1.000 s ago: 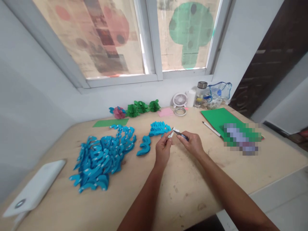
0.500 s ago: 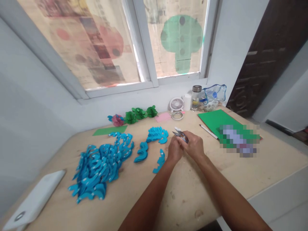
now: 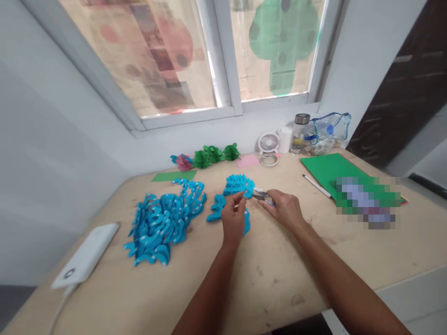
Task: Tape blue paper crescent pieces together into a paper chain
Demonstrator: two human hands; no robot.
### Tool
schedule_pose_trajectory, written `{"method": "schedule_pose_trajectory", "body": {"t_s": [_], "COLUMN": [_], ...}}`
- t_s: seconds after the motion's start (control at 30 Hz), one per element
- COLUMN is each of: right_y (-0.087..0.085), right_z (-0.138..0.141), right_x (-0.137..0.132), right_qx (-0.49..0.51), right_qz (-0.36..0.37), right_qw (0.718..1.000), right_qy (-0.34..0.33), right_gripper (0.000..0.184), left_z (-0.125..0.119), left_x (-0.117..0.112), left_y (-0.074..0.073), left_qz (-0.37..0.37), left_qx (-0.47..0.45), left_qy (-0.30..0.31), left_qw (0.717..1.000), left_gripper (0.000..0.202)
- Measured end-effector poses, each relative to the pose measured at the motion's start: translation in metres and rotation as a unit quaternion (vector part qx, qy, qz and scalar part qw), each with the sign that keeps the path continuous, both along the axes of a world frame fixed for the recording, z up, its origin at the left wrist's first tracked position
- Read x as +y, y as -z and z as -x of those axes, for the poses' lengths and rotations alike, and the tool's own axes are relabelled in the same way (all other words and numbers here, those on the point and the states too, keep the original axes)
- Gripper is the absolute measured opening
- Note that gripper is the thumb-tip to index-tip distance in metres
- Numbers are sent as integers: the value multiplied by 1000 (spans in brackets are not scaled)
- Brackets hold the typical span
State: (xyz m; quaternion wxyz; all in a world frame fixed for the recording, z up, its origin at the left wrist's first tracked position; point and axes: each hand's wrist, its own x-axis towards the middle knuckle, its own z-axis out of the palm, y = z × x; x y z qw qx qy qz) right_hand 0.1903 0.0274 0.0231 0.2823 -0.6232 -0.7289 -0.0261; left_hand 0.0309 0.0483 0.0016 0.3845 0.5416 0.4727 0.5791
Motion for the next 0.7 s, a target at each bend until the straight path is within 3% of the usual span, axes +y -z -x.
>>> {"method": "schedule_pose_trajectory", "body": {"t_s": [0.27,0.5,0.7], "right_y": [4,8,6], "right_z": [12,14,15], "right_x": [-1,1,0], "right_qx": [-26,-37,-34], "right_qz": [40,52,56], "right_qw": [995,994,994], "right_qy": [-83,-90,-87], "right_gripper": [31,30,31], "left_z": [12,14,15], "left_x": [2,0,-2], "left_y": [-4,-9,-4], "left_qz": [-16,-40,-50], "left_qx": [20,46,79], "left_qy": [20,10,-3], "left_qw": [999,998,996], "left_gripper": [18,9,7]}}
